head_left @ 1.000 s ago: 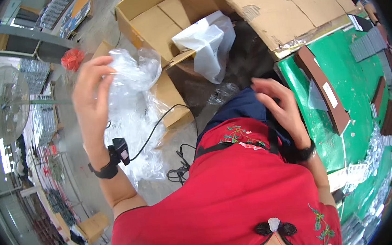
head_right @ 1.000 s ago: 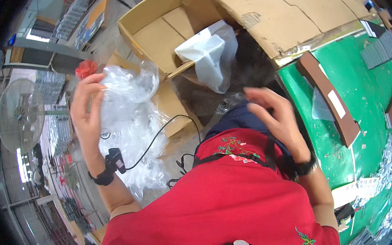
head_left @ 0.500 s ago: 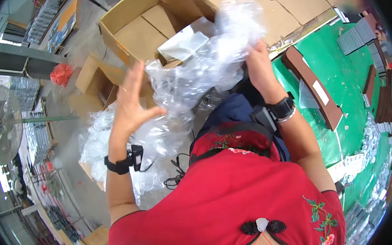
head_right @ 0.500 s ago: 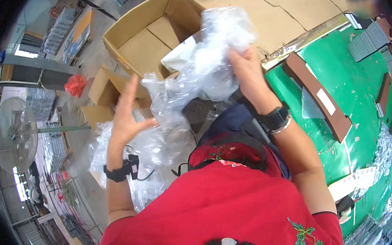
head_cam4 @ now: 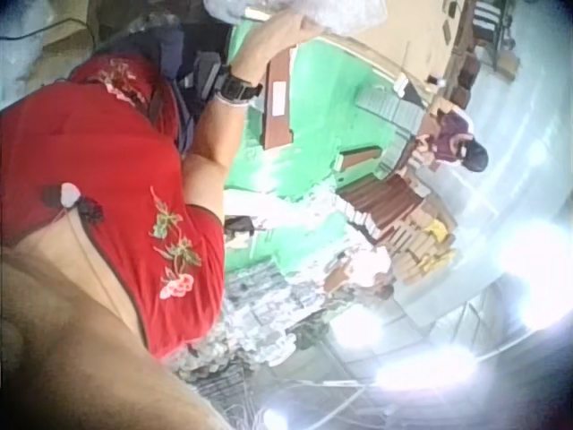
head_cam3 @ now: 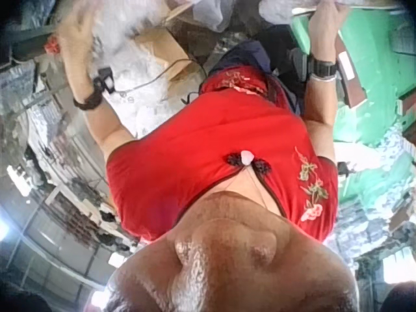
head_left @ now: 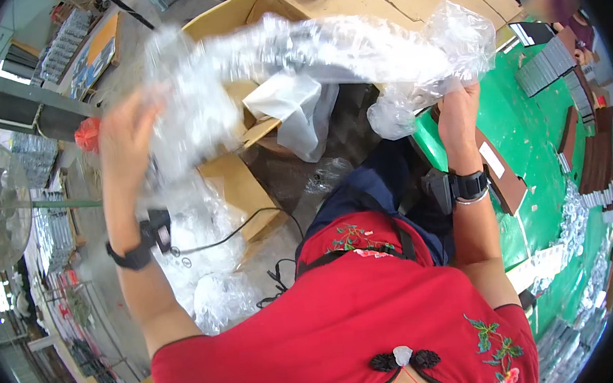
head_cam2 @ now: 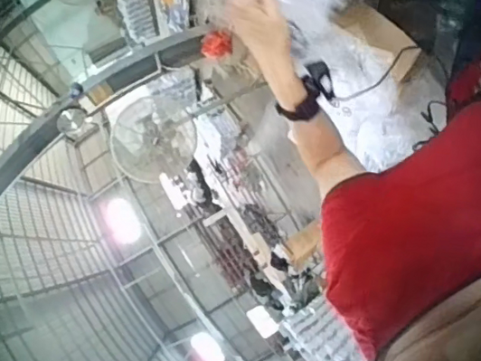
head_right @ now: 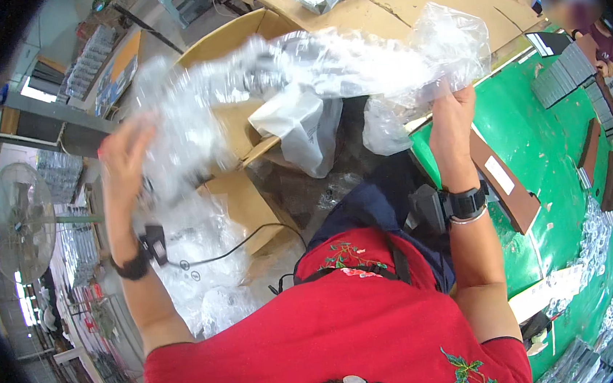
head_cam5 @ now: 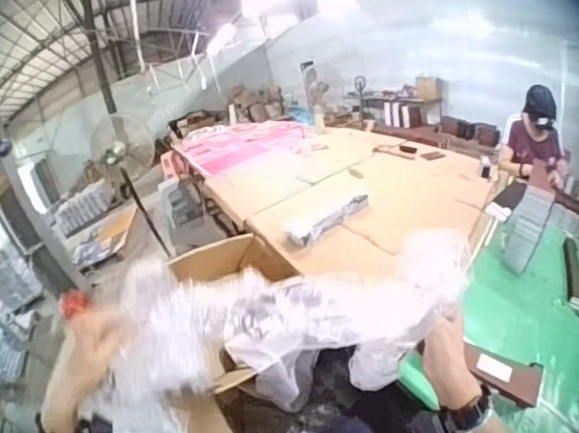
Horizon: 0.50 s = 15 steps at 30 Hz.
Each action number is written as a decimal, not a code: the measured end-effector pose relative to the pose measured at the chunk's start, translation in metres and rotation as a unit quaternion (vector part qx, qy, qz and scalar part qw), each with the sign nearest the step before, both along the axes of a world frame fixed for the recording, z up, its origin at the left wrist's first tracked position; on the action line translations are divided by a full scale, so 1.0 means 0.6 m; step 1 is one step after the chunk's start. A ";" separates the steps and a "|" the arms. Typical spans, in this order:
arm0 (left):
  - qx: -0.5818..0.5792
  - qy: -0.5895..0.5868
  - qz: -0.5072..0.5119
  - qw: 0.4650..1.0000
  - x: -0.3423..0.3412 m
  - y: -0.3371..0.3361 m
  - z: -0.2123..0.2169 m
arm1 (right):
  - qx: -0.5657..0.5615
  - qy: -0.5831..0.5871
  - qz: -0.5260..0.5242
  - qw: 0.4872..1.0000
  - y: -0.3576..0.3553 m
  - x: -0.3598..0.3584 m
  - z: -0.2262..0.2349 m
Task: Packaging and labeling manufactured furniture parts in a factory setting.
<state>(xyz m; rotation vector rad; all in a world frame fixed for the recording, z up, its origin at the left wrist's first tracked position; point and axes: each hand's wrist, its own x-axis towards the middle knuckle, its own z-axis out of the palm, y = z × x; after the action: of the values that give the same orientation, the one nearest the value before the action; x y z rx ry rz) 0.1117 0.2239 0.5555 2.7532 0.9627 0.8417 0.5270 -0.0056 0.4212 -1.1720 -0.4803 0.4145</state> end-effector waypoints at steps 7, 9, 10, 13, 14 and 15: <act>0.227 -0.098 -0.086 0.965 0.251 0.104 0.016 | -0.088 -0.025 0.052 0.994 -0.036 -0.037 -0.013; 0.245 0.157 -0.006 0.957 0.270 0.142 -0.055 | -0.074 -0.026 0.085 0.993 -0.053 -0.080 0.035; 0.280 0.173 -0.031 0.944 0.254 0.182 -0.117 | -0.077 -0.035 0.099 0.992 -0.046 -0.080 0.041; 0.095 0.386 0.083 0.914 0.237 0.240 -0.241 | -0.135 0.010 0.086 0.987 -0.079 -0.063 0.022; 0.094 0.379 0.079 0.917 0.227 0.249 -0.275 | -0.132 0.026 0.068 0.989 -0.086 -0.064 0.031; 0.091 0.373 0.073 0.920 0.226 0.243 -0.290 | -0.134 0.027 0.061 0.989 -0.092 -0.059 0.038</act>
<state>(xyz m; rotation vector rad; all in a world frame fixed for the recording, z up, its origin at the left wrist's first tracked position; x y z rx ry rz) 0.2476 0.3699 0.3816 3.2515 1.2479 -0.1784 0.4918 -0.0609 0.4439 -1.3902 -0.4607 0.6297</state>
